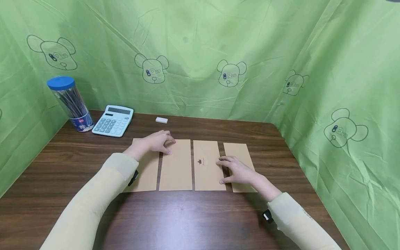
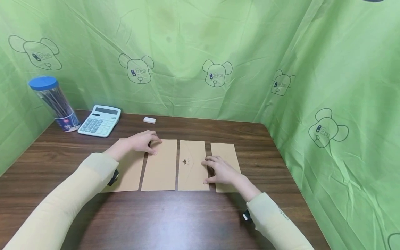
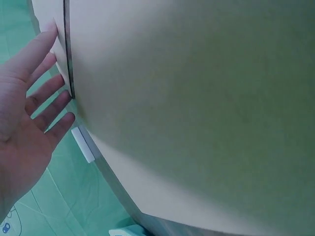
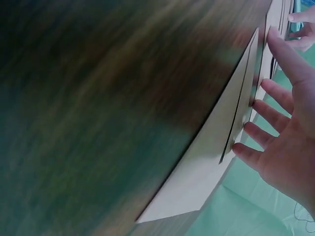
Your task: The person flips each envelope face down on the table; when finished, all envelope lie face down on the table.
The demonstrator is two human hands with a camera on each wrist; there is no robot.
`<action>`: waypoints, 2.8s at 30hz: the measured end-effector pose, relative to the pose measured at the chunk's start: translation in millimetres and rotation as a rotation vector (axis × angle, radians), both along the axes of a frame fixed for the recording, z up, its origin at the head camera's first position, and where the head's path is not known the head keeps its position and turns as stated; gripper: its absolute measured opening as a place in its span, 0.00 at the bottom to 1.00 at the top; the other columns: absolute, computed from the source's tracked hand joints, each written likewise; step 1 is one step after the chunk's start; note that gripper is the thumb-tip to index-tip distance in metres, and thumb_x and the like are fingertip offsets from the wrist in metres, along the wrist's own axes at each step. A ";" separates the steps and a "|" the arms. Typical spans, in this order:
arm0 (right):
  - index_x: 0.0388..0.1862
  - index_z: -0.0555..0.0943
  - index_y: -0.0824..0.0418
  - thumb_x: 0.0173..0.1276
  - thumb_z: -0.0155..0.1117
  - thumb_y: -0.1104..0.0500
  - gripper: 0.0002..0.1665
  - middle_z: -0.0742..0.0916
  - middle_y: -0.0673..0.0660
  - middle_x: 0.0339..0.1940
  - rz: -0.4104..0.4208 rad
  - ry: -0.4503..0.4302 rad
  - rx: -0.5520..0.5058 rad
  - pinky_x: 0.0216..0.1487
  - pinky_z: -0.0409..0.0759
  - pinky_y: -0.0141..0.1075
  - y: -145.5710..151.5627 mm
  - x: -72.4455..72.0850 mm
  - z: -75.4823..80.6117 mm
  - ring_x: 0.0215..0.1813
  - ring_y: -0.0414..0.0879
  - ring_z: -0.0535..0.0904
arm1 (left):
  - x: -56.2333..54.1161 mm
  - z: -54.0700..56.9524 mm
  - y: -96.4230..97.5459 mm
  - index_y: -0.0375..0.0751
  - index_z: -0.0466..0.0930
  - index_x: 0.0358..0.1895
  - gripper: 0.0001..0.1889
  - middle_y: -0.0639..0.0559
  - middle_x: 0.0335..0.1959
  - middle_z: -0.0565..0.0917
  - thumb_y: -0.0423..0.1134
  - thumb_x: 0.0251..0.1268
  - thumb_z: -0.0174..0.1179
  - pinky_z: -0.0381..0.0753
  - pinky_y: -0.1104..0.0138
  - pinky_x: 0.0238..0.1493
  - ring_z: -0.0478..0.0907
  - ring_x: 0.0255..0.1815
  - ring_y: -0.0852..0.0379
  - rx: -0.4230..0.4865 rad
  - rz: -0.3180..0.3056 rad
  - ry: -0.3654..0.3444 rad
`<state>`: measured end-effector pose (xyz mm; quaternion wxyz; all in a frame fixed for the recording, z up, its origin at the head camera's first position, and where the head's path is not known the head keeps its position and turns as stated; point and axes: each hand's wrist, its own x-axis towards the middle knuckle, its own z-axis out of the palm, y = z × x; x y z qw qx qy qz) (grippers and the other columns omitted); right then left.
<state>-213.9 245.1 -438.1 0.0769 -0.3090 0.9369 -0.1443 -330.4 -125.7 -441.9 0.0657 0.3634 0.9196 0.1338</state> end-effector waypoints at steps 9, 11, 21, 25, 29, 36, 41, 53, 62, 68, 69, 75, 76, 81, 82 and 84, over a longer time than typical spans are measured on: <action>0.64 0.72 0.56 0.51 0.73 0.42 0.43 0.71 0.61 0.68 -0.010 -0.009 0.042 0.67 0.60 0.55 -1.9 0.8 2.6 0.70 0.60 0.61 | 2.3 12.8 16.3 0.38 0.77 0.57 0.30 0.41 0.54 0.76 0.49 0.52 0.69 0.69 0.52 0.59 0.70 0.57 0.43 -0.012 0.041 -0.050; 0.64 0.72 0.56 0.51 0.73 0.42 0.43 0.71 0.61 0.68 -0.012 -0.009 0.046 0.67 0.60 0.55 -1.9 1.0 3.1 0.70 0.60 0.61 | 0.4 15.1 26.0 0.36 0.74 0.59 0.32 0.40 0.58 0.74 0.50 0.52 0.68 0.66 0.51 0.63 0.68 0.61 0.42 -0.002 0.042 -0.059; 0.65 0.71 0.55 0.52 0.72 0.40 0.44 0.70 0.60 0.69 -0.005 -0.006 0.060 0.68 0.59 0.55 -1.2 0.3 1.1 0.70 0.59 0.61 | -1.6 14.2 71.6 0.33 0.68 0.64 0.37 0.40 0.63 0.71 0.51 0.54 0.67 0.59 0.54 0.69 0.63 0.67 0.43 0.092 -0.054 -0.081; 0.65 0.71 0.56 0.52 0.72 0.41 0.43 0.70 0.60 0.69 -0.010 -0.010 0.058 0.68 0.59 0.54 -0.3 1.1 2.4 0.70 0.59 0.62 | -3.0 11.3 88.0 0.35 0.69 0.63 0.35 0.42 0.62 0.73 0.49 0.54 0.67 0.61 0.54 0.68 0.65 0.66 0.44 0.060 -0.051 -0.101; 0.65 0.71 0.56 0.52 0.72 0.41 0.43 0.70 0.61 0.69 -0.008 -0.004 0.063 0.68 0.60 0.54 -0.1 1.2 2.7 0.69 0.59 0.62 | -4.8 8.3 98.3 0.41 0.70 0.62 0.32 0.46 0.60 0.73 0.49 0.54 0.67 0.62 0.52 0.65 0.65 0.65 0.47 0.003 -0.038 -0.107; 0.65 0.71 0.56 0.52 0.72 0.41 0.43 0.70 0.61 0.69 -0.008 -0.009 0.060 0.68 0.60 0.54 -1.0 0.9 2.4 0.69 0.59 0.62 | -5.8 11.7 101.4 0.42 0.72 0.61 0.32 0.44 0.57 0.73 0.44 0.51 0.70 0.64 0.51 0.63 0.67 0.60 0.47 0.042 -0.045 -0.126; 0.65 0.71 0.56 0.52 0.72 0.41 0.43 0.70 0.61 0.69 -0.006 -0.019 0.046 0.68 0.59 0.53 -0.6 -0.4 0.3 0.70 0.58 0.62 | -10.0 14.1 99.1 0.41 0.76 0.57 0.26 0.42 0.54 0.71 0.31 0.50 0.67 0.67 0.58 0.61 0.68 0.55 0.48 0.104 -0.085 -0.130; 0.62 0.73 0.57 0.50 0.74 0.42 0.42 0.72 0.62 0.66 0.031 -0.010 -0.008 0.66 0.62 0.53 2.1 -5.5 -0.4 0.68 0.59 0.64 | -18.1 13.4 102.3 0.46 0.81 0.49 0.21 0.44 0.58 0.69 0.31 0.48 0.70 0.61 0.57 0.66 0.64 0.63 0.47 0.151 -0.104 -0.112; 0.62 0.72 0.59 0.51 0.73 0.42 0.42 0.73 0.62 0.64 0.077 -0.019 -0.070 0.67 0.63 0.51 -6.5 -4.1 14.0 0.67 0.57 0.65 | -20.7 12.7 97.7 0.42 0.83 0.47 0.16 0.44 0.54 0.73 0.33 0.53 0.68 0.65 0.58 0.64 0.70 0.58 0.48 0.257 -0.154 -0.050; 0.61 0.71 0.62 0.58 0.70 0.48 0.36 0.73 0.60 0.63 0.058 -0.045 -0.146 0.67 0.64 0.49 -18.2 -0.9 34.4 0.67 0.53 0.66 | -21.1 20.4 96.0 0.44 0.84 0.43 0.11 0.47 0.51 0.75 0.35 0.55 0.67 0.66 0.59 0.64 0.71 0.56 0.51 0.281 -0.143 -0.038; 0.61 0.71 0.62 0.59 0.69 0.48 0.35 0.74 0.60 0.63 0.058 -0.033 -0.161 0.66 0.64 0.49 -19.9 -0.3 37.3 0.66 0.53 0.67 | -21.4 22.5 96.3 0.43 0.84 0.43 0.11 0.48 0.51 0.75 0.35 0.55 0.67 0.66 0.59 0.64 0.72 0.56 0.51 0.287 -0.141 -0.037; 0.60 0.72 0.60 0.64 0.64 0.46 0.30 0.78 0.55 0.59 0.030 0.008 -0.237 0.62 0.70 0.46 -32.4 4.3 52.3 0.61 0.51 0.74 | -21.7 33.8 96.7 0.43 0.85 0.39 0.06 0.48 0.48 0.76 0.36 0.57 0.66 0.69 0.60 0.60 0.73 0.52 0.52 0.331 -0.149 -0.007; 0.60 0.72 0.59 0.64 0.64 0.46 0.30 0.79 0.55 0.58 0.020 -0.004 -0.250 0.60 0.72 0.46 -34.5 5.2 54.5 0.59 0.51 0.75 | -21.8 35.1 97.2 0.43 0.84 0.38 0.06 0.48 0.47 0.76 0.36 0.58 0.65 0.70 0.60 0.59 0.74 0.51 0.53 0.334 -0.153 0.002; 0.62 0.70 0.61 0.64 0.64 0.48 0.31 0.79 0.59 0.58 -0.032 -0.110 -0.328 0.52 0.79 0.46 -43.1 8.3 62.9 0.53 0.54 0.79 | -22.2 41.7 101.1 0.42 0.83 0.38 0.06 0.50 0.43 0.77 0.37 0.59 0.65 0.72 0.62 0.55 0.74 0.47 0.54 0.347 -0.163 0.019; 0.62 0.70 0.62 0.64 0.64 0.49 0.31 0.79 0.60 0.58 -0.037 -0.123 -0.340 0.51 0.79 0.46 -44.5 8.7 64.5 0.53 0.55 0.79 | -22.6 43.3 102.2 0.42 0.82 0.38 0.06 0.51 0.43 0.77 0.37 0.59 0.65 0.72 0.62 0.54 0.74 0.47 0.54 0.347 -0.165 0.025; 0.61 0.70 0.62 0.64 0.64 0.51 0.30 0.78 0.60 0.59 -0.055 -0.135 -0.354 0.51 0.80 0.45 -46.6 9.1 68.0 0.53 0.54 0.80 | -23.2 47.0 104.1 0.42 0.82 0.37 0.06 0.51 0.41 0.77 0.38 0.59 0.65 0.71 0.62 0.53 0.73 0.45 0.55 0.346 -0.164 0.036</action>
